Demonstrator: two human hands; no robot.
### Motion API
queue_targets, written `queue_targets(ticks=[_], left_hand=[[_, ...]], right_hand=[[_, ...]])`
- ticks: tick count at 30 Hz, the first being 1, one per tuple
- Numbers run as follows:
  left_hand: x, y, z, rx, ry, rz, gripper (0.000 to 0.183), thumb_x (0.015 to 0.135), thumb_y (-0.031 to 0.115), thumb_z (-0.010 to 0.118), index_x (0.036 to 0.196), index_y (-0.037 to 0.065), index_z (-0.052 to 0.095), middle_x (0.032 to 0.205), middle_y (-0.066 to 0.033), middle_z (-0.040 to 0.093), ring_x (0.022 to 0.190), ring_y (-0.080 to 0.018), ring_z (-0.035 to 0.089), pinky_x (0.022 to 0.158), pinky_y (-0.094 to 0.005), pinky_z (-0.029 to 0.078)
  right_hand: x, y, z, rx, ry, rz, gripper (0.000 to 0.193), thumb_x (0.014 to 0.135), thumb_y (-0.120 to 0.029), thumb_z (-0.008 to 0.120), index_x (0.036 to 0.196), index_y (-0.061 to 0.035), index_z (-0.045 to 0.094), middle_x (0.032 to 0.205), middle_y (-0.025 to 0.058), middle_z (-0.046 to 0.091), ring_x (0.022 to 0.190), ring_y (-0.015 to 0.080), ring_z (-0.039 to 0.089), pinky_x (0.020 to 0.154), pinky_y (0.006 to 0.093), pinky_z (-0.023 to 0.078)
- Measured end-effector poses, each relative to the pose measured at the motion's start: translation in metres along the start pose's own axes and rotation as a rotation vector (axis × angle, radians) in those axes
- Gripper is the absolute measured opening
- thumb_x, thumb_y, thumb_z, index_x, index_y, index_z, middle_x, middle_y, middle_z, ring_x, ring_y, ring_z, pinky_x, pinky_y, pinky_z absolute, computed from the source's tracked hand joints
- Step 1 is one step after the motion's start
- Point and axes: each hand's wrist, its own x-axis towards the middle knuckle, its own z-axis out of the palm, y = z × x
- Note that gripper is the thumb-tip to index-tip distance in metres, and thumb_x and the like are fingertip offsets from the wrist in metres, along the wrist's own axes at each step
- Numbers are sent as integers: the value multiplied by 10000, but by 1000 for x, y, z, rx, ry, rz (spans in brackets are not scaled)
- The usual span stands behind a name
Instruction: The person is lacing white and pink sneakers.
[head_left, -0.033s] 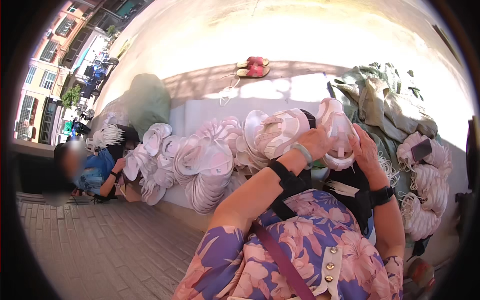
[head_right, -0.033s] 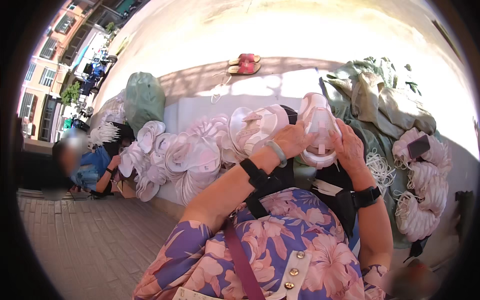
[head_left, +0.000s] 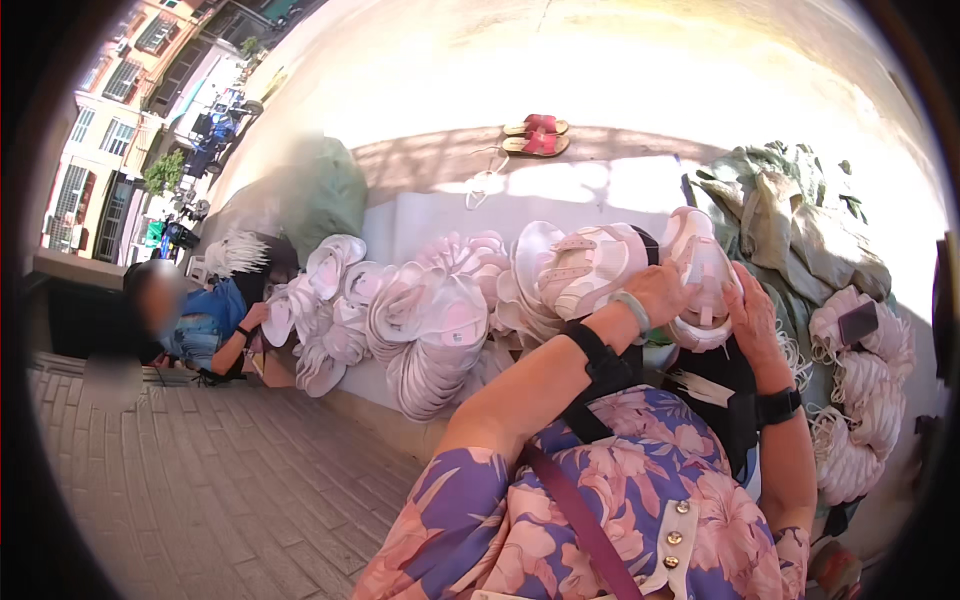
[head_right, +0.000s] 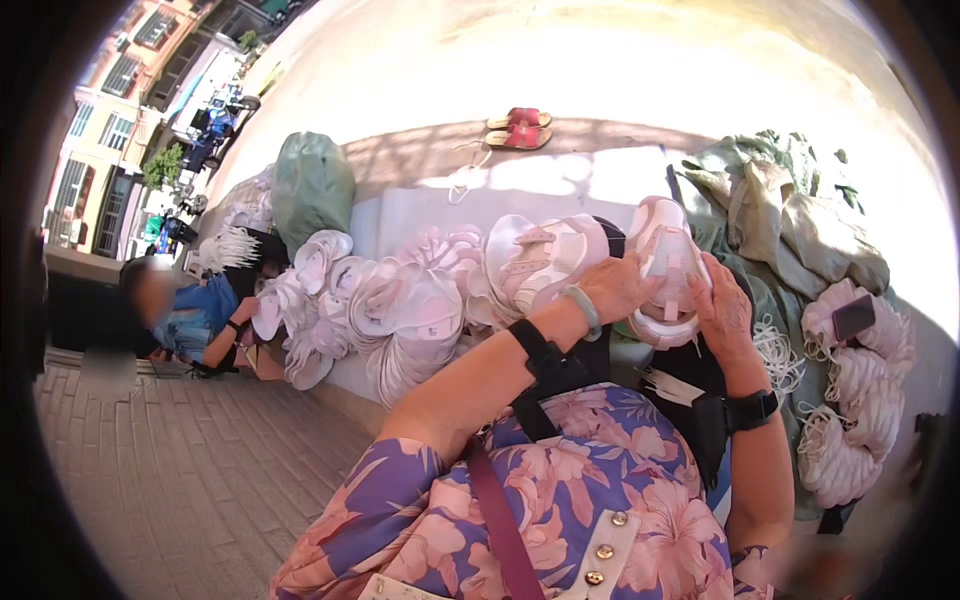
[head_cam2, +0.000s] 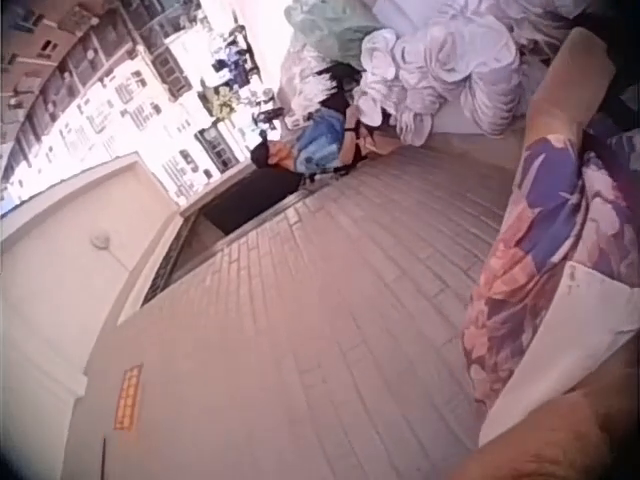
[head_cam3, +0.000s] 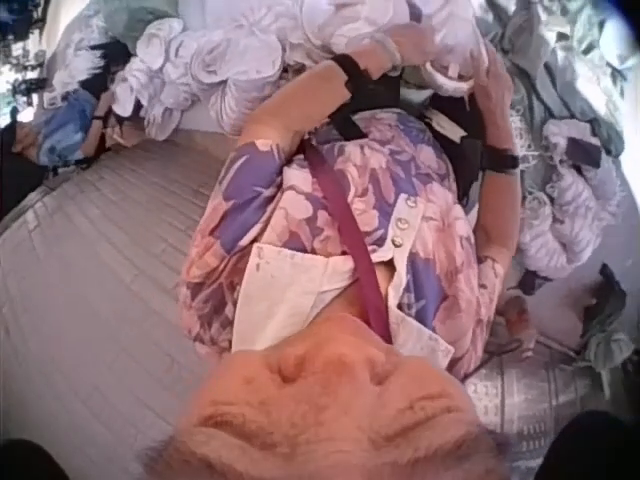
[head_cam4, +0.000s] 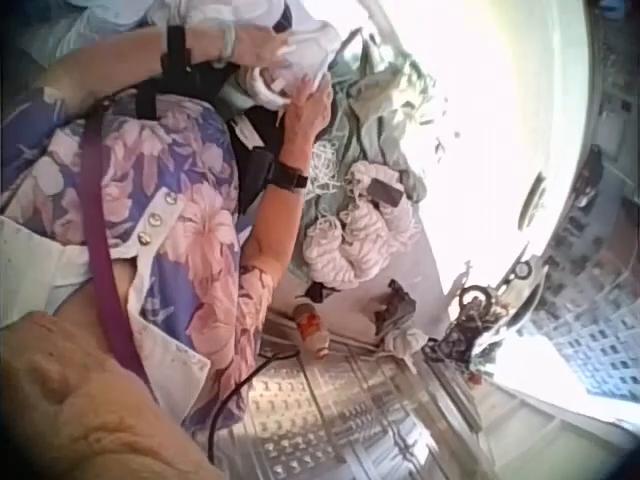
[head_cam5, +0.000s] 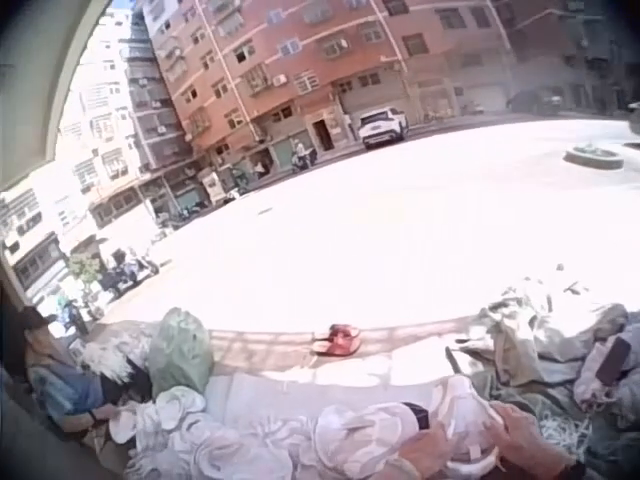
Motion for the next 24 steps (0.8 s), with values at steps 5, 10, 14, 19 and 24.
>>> queue_targets(ticks=[5,10,14,19,24], left_hand=[[-1,6,19,46,-49,0,666,804,446,512,1158,-106,398,955,-281,593,908,-362,599,804,-399,461],[-22,-9,29,161,-32,37,838,773,479,544,1231,-174,285,920,-269,606,861,-347,617,765,-379,481],[-30,-18,44,273,-45,86,937,751,489,587,1246,-214,214,884,-257,615,828,-329,629,724,-362,494],[-31,-18,42,305,-3,122,949,744,469,615,1244,-219,193,864,-254,616,802,-323,633,691,-352,498],[-51,-13,11,371,12,196,781,704,412,668,1149,-167,393,849,-216,627,790,-319,633,682,-364,493]], right_hand=[[-22,34,9,-24,30,-59,456,894,-325,426,1204,10,437,1126,216,498,1034,371,496,876,403,391],[-39,27,22,-221,-38,-192,526,858,-379,473,1190,26,417,1116,191,492,1059,356,466,940,426,317],[-54,20,22,-384,-109,-279,599,822,-396,514,1199,52,389,1122,194,489,1087,337,459,1039,496,163],[-52,18,23,-500,-146,-264,630,809,-387,528,1204,80,378,1147,203,477,1112,336,439,1048,534,115],[-58,-4,8,-540,-119,-275,670,803,-393,534,1273,46,346,1137,207,483,1095,341,443,1019,476,222]])
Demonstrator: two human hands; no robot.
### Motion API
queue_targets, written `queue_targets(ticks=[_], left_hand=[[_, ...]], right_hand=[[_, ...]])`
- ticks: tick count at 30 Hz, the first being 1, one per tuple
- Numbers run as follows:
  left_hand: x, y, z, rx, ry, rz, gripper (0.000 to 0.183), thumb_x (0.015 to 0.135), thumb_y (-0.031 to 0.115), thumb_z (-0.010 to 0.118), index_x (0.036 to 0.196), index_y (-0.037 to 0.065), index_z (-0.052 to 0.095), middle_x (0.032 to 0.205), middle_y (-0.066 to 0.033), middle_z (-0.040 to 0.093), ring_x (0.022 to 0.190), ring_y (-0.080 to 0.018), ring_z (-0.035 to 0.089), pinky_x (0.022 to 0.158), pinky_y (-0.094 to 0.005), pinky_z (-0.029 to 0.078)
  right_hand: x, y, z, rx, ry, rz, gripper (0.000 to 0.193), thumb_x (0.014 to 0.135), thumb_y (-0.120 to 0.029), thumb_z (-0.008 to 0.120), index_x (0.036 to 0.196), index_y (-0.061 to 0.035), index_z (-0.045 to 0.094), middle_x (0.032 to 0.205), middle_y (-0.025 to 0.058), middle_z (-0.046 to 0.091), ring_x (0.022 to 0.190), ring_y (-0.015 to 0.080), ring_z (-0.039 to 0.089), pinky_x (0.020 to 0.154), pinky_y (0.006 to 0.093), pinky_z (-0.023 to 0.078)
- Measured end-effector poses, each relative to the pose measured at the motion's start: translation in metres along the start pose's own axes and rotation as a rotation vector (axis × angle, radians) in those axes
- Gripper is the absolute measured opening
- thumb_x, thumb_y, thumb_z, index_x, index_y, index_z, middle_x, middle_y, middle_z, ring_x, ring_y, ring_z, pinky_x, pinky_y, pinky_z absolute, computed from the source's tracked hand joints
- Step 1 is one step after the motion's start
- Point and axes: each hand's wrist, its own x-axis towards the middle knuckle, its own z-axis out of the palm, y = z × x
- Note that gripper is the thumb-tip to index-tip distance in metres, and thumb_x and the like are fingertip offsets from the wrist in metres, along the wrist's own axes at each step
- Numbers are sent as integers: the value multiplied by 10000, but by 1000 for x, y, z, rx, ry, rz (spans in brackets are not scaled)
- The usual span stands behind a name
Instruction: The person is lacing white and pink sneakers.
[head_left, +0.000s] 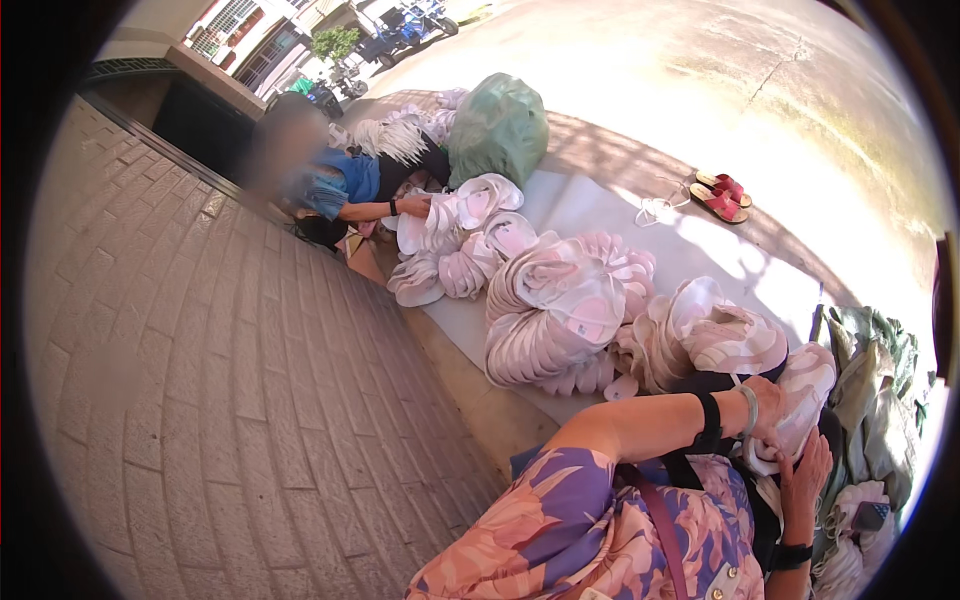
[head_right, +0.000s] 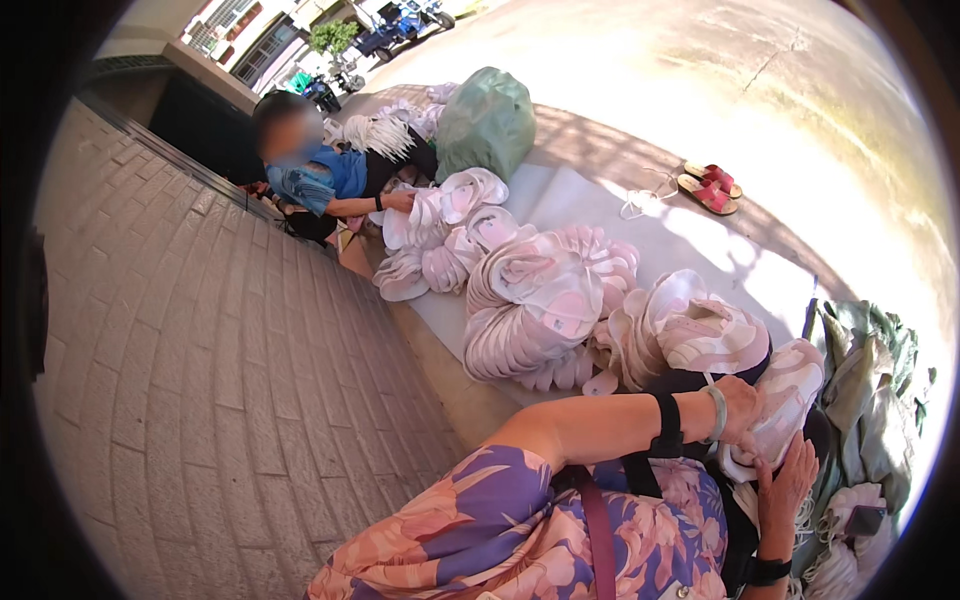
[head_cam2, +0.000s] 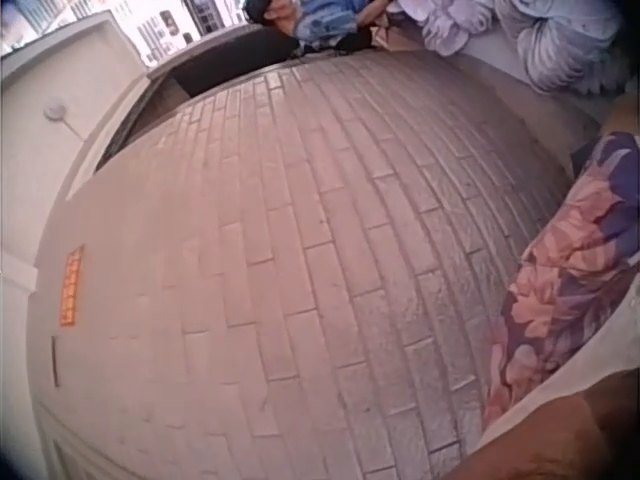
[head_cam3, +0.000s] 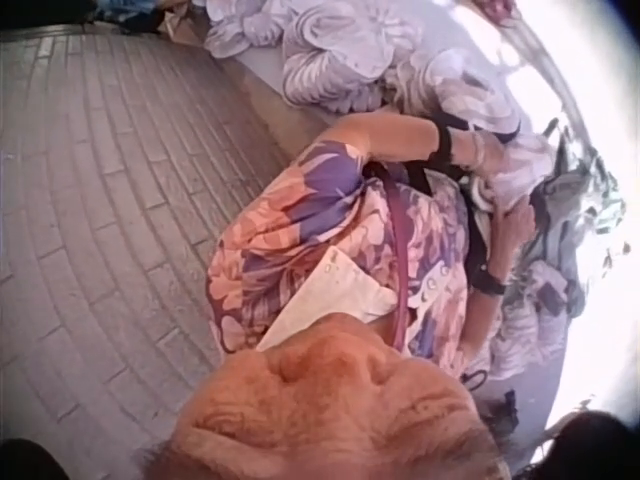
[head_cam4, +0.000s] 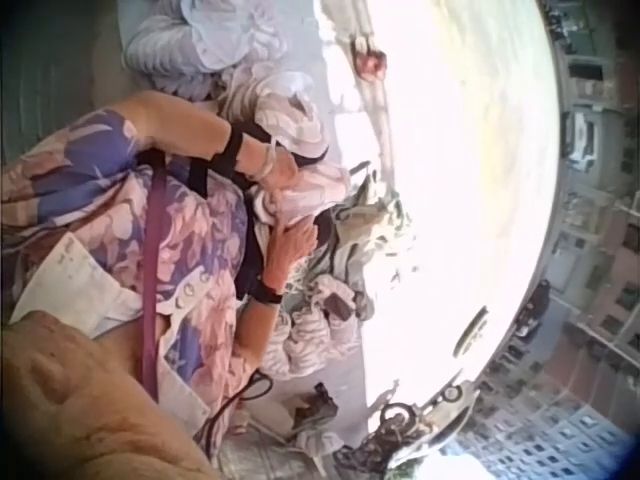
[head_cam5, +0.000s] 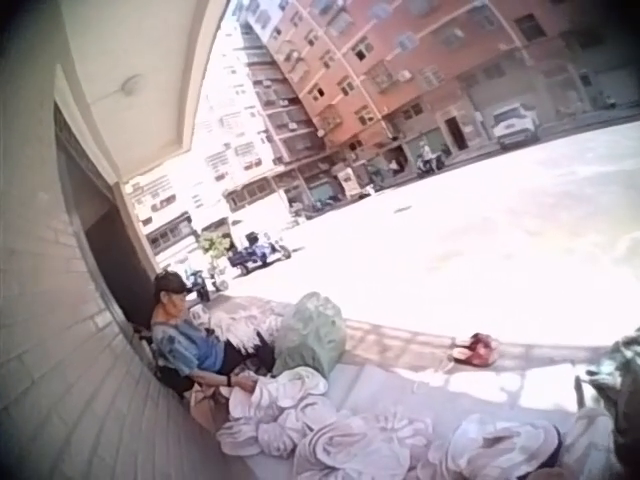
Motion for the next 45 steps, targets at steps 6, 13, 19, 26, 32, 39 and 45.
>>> queue_targets(ticks=[6,13,19,26,32,39,45], left_hand=[[-29,-31,22,-243,364,97,312,644,295,679,785,37,572,794,-154,548,831,-327,543,752,-425,436],[-30,-50,32,-199,434,132,217,651,236,649,745,60,565,792,-134,555,834,-330,546,723,-423,438],[-21,-54,29,-308,367,65,209,638,245,654,721,90,541,753,-103,563,803,-315,559,702,-433,431],[-18,-56,33,-302,347,58,204,635,226,658,722,96,527,752,-101,568,807,-308,558,696,-424,429],[-17,-50,28,-308,305,21,215,635,229,661,736,97,526,762,-101,576,816,-310,560,700,-424,428],[-16,-49,27,-277,315,-7,203,628,218,654,728,92,531,771,-109,586,808,-312,568,687,-433,430],[-14,-47,24,-273,299,-3,215,620,223,660,725,86,532,752,-117,588,787,-315,573,681,-426,438]], right_hand=[[-52,16,-23,92,-60,40,366,754,-185,596,1044,17,502,919,178,493,889,362,470,757,437,363],[-76,8,-28,160,-211,182,156,719,-79,589,842,-24,509,766,134,459,750,337,462,662,426,341],[-64,3,-31,329,-83,139,82,705,-30,580,723,-19,501,721,134,451,707,323,460,626,415,346],[-67,6,-25,341,-69,104,82,698,-1,576,736,-23,507,705,130,445,678,311,475,592,403,358],[-62,5,-28,266,-104,56,82,719,-19,571,745,-29,494,724,126,440,693,321,477,602,410,361],[-61,7,-26,188,-170,21,96,758,-33,530,755,-26,435,747,147,430,733,353,472,616,441,358],[-64,20,-14,198,-90,125,61,798,-50,483,811,-17,433,762,164,434,743,362,465,635,442,361]])
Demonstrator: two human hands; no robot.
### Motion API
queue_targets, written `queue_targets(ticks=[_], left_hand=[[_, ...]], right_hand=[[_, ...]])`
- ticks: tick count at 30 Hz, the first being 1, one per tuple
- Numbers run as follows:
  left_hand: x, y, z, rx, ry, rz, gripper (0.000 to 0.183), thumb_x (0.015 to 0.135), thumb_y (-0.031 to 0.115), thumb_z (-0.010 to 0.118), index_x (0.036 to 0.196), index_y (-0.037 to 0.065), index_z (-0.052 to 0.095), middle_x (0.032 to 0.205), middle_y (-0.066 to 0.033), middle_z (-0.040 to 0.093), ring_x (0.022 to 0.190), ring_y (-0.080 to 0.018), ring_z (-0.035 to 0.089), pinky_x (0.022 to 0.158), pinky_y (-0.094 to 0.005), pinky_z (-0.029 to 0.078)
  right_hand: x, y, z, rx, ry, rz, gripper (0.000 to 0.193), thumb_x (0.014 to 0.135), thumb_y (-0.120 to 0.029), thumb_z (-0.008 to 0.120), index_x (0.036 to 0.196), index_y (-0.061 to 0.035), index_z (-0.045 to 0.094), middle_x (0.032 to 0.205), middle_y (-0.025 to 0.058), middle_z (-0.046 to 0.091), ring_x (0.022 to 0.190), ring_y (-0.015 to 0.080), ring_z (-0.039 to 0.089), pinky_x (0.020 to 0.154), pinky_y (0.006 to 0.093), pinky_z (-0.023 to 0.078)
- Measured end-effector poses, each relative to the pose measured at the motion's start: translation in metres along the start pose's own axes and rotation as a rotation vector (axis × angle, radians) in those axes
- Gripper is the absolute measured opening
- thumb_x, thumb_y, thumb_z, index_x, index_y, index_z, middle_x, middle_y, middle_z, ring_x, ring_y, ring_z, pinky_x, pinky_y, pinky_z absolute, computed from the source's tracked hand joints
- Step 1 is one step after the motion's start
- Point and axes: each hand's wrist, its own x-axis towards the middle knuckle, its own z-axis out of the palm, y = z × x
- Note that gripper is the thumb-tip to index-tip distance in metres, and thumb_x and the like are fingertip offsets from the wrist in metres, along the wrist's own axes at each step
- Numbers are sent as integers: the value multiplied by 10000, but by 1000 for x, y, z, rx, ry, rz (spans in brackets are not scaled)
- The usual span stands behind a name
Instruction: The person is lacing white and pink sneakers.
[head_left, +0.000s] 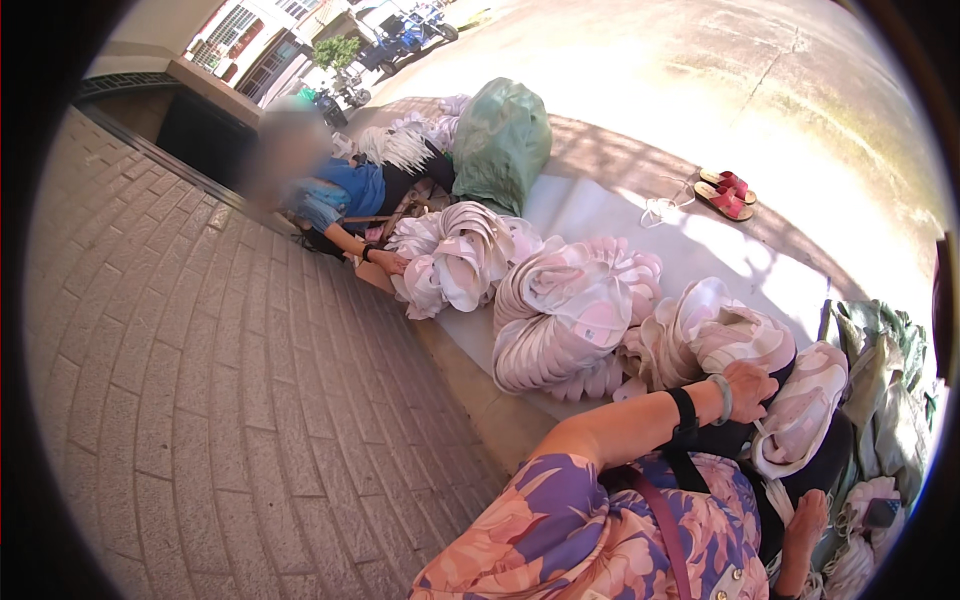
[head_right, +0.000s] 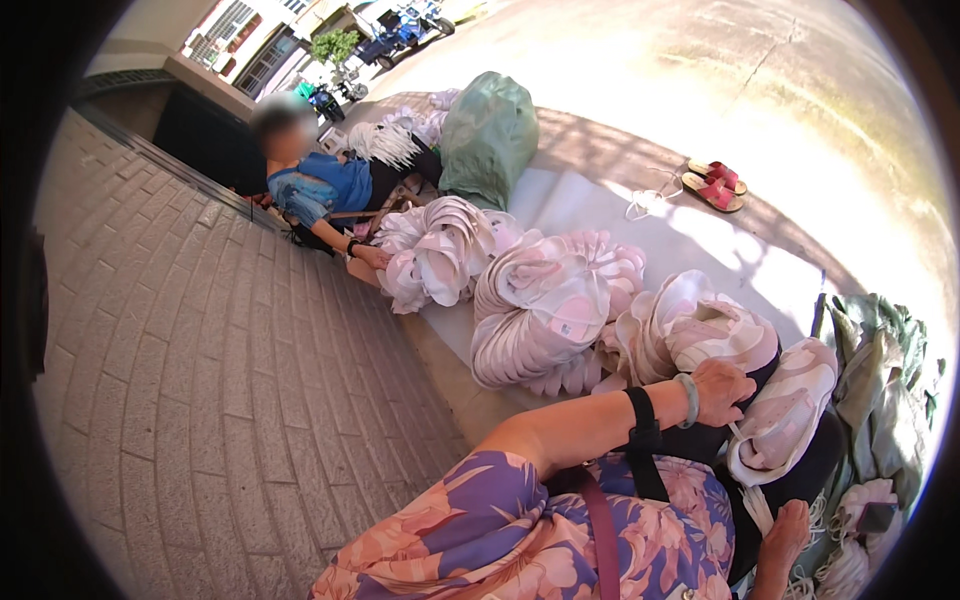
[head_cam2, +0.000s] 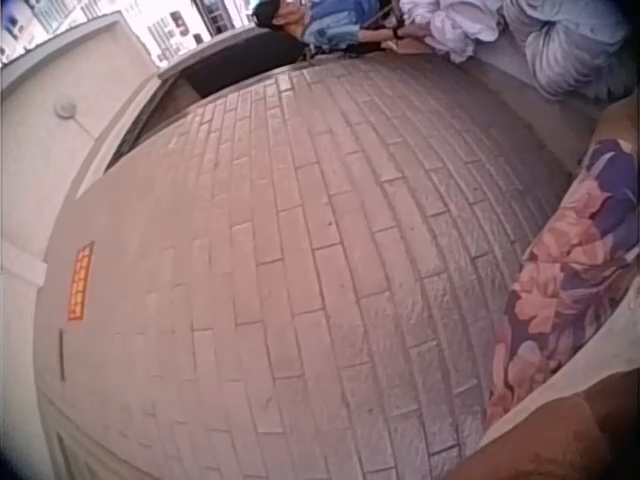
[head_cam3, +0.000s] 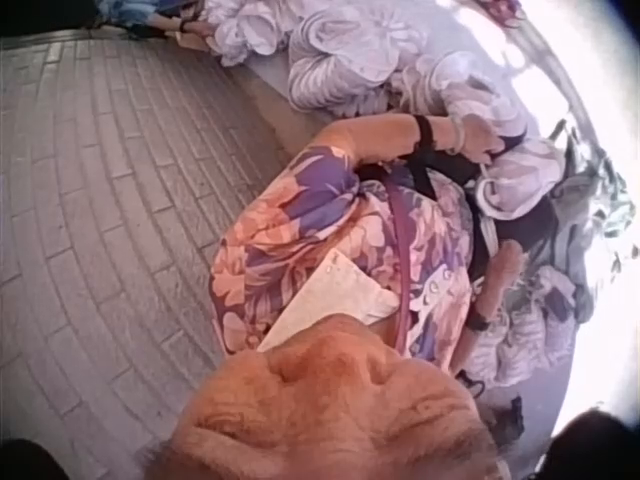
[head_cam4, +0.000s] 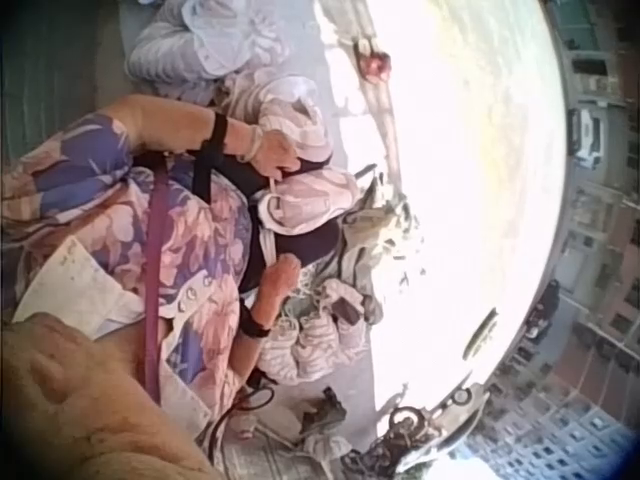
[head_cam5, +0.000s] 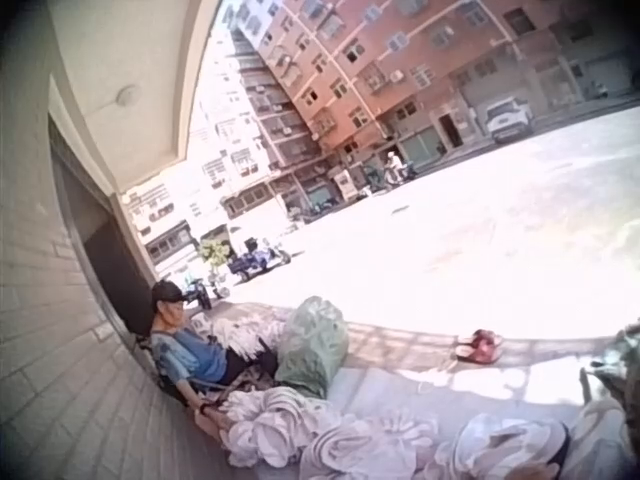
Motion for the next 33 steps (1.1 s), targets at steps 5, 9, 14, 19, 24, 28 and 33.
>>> queue_targets(ticks=[5,9,14,19,24,28,33], left_hand=[[3,6,-5,34,-20,-23,224,621,229,673,731,84,542,742,-127,590,779,-318,580,687,-423,446],[0,5,-7,35,-53,-67,243,619,237,681,742,78,546,755,-129,592,795,-321,580,705,-426,443],[-1,1,2,-11,49,-10,254,609,239,682,748,74,549,747,-127,587,790,-324,577,696,-421,442],[0,-2,3,7,52,16,264,604,254,678,746,70,553,742,-125,586,786,-324,579,680,-420,442],[5,10,10,-47,70,-79,262,607,256,672,749,64,564,742,-128,599,770,-328,584,685,-425,443],[21,42,-12,-114,-81,199,283,624,268,667,805,60,603,770,-134,622,778,-335,594,704,-417,447],[25,112,-3,-733,-368,398,462,637,334,732,915,3,569,815,-116,632,658,-252,627,576,-353,495]], right_hand=[[1,-12,-10,29,-47,-1,65,776,-57,508,811,-28,461,746,144,436,737,347,468,639,428,353],[6,-19,-16,92,-169,-95,63,734,-61,541,768,-41,491,727,122,438,716,323,466,646,407,335],[6,-22,-10,31,-91,-78,54,726,-54,538,736,-40,487,726,120,436,714,320,463,643,408,329],[10,-19,-10,-2,-76,-77,33,749,-46,512,744,-32,483,734,132,439,725,338,461,627,417,338],[18,-16,-10,-136,135,-306,94,835,-65,467,760,-14,443,686,124,426,643,290,467,572,380,360],[13,-16,-10,418,-14,70,130,880,-81,426,766,-19,430,611,63,410,524,166,424,495,295,337],[9,-55,-56,711,-67,176,122,874,-155,487,886,-38,518,697,51,486,625,146,464,534,280,370]])
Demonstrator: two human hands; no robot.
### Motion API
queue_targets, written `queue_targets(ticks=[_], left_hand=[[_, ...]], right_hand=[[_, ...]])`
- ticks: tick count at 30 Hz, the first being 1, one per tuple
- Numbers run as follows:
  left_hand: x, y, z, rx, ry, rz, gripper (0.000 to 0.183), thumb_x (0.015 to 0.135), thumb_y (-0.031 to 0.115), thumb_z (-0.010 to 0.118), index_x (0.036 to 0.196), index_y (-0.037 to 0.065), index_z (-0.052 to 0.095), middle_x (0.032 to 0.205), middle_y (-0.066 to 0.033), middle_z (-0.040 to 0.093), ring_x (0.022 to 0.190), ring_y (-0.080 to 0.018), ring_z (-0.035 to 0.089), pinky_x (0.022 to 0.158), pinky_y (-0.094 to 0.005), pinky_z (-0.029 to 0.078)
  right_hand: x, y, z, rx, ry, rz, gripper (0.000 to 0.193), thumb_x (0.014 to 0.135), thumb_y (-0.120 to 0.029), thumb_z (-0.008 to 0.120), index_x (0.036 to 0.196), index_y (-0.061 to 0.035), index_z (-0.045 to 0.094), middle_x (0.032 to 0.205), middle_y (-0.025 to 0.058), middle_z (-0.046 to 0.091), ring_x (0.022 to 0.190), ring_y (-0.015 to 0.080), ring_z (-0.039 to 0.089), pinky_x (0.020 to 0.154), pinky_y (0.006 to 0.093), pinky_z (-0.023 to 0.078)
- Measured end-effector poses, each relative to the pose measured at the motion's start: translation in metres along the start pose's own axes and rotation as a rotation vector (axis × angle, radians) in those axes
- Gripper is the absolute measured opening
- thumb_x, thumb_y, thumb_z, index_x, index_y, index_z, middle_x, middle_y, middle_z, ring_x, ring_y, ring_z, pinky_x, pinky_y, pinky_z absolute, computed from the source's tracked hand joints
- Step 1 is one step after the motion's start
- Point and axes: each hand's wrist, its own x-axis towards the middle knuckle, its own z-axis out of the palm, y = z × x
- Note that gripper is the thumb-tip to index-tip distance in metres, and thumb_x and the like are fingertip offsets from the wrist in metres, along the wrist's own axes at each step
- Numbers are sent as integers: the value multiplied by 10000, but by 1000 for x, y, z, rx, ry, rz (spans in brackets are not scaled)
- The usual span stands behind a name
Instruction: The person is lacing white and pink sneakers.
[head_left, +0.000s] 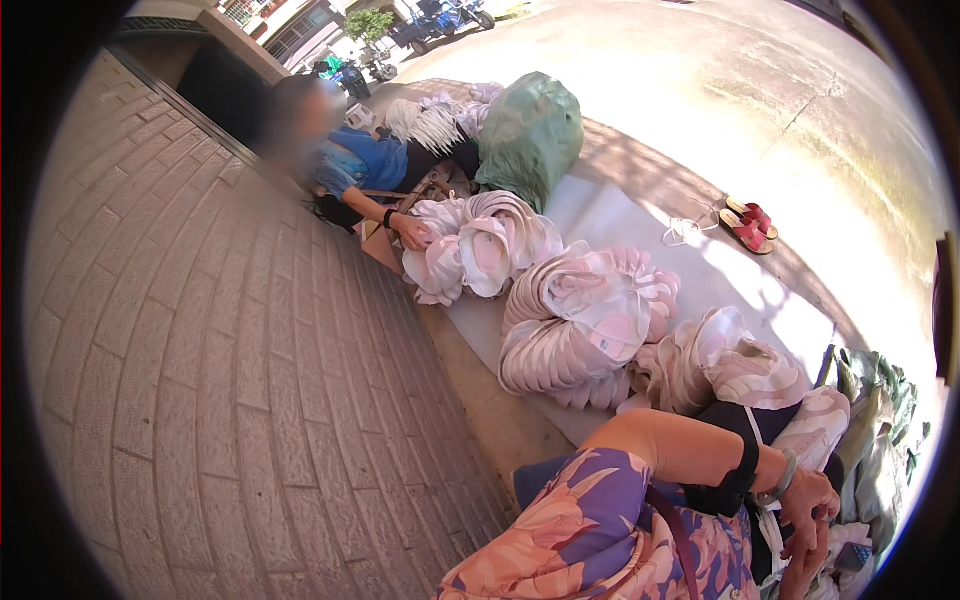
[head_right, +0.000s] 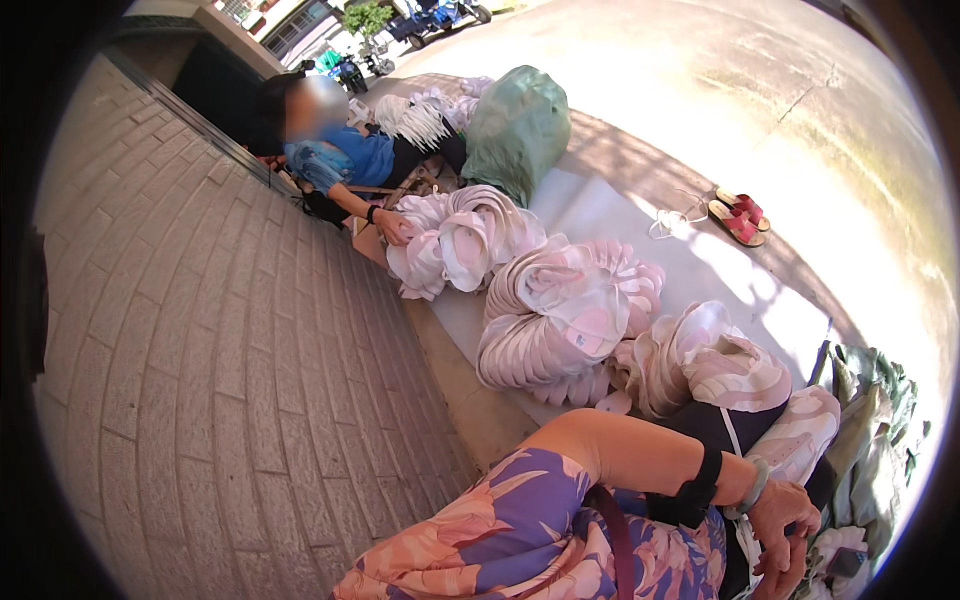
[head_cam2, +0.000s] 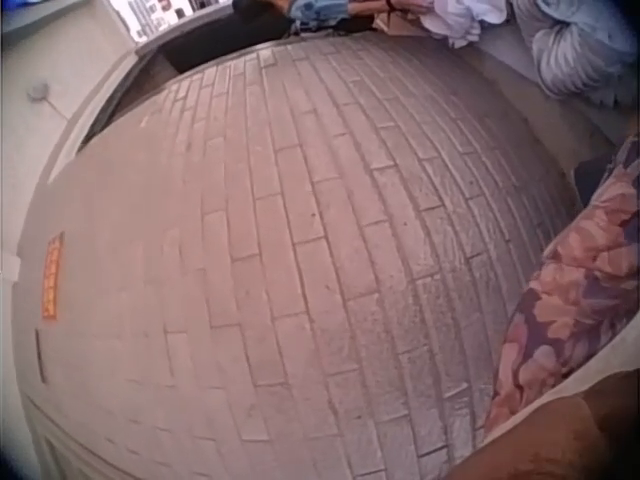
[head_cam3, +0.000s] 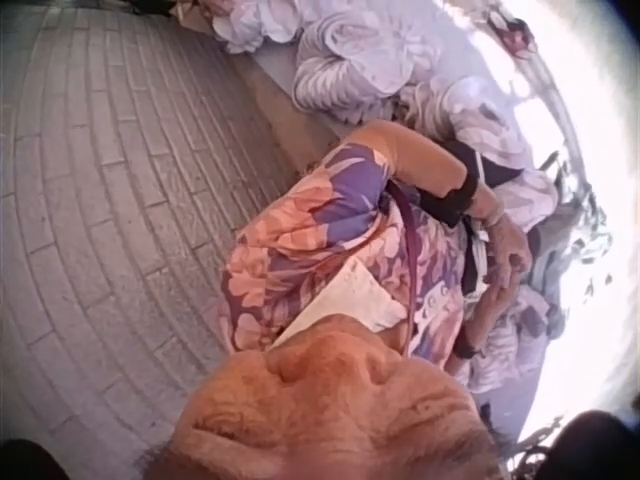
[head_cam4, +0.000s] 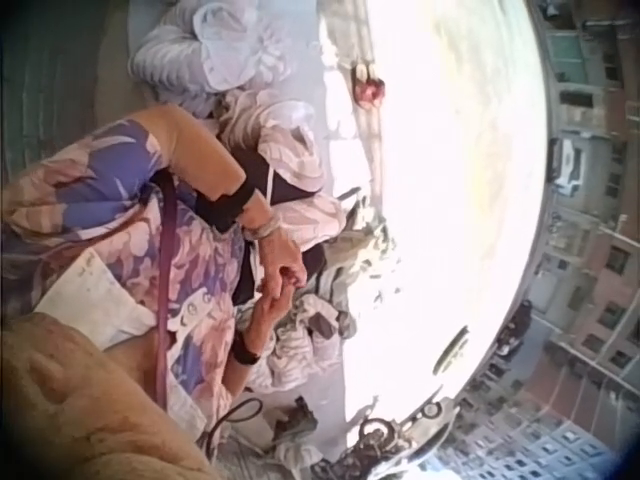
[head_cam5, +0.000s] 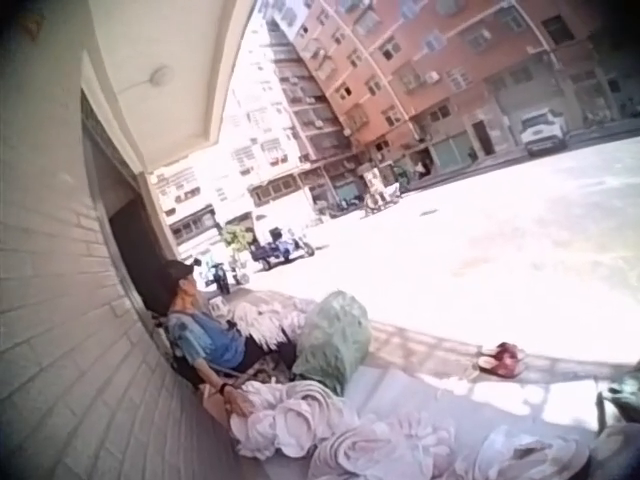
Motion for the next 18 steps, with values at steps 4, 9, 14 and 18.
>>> queue_targets(ticks=[4,9,14,18], left_hand=[[13,0,5,-145,-287,-268,369,690,275,729,889,-9,602,771,-103,637,603,-178,628,476,-279,498],[7,-15,12,-91,-340,-273,281,695,280,712,798,26,648,705,-71,646,612,-164,619,511,-267,487],[19,-3,19,154,137,184,282,699,276,708,751,6,646,677,-92,646,574,-140,627,505,-253,498],[25,15,19,-267,22,-148,278,729,242,655,695,-33,628,627,-119,636,515,-146,620,463,-234,490]], right_hand=[[-4,-18,-15,22,-27,-4,227,858,-237,562,1015,-77,593,883,122,620,824,258,597,647,366,489],[-11,-41,-30,-33,-80,-27,99,863,-115,512,828,-30,549,658,5,477,568,96,439,504,238,351],[0,-58,-38,16,-42,-192,145,874,-148,518,904,-21,583,643,29,525,510,96,452,461,236,358],[6,-76,-42,-71,17,-151,176,863,-148,543,968,-13,586,673,44,555,528,102,475,486,249,393]])
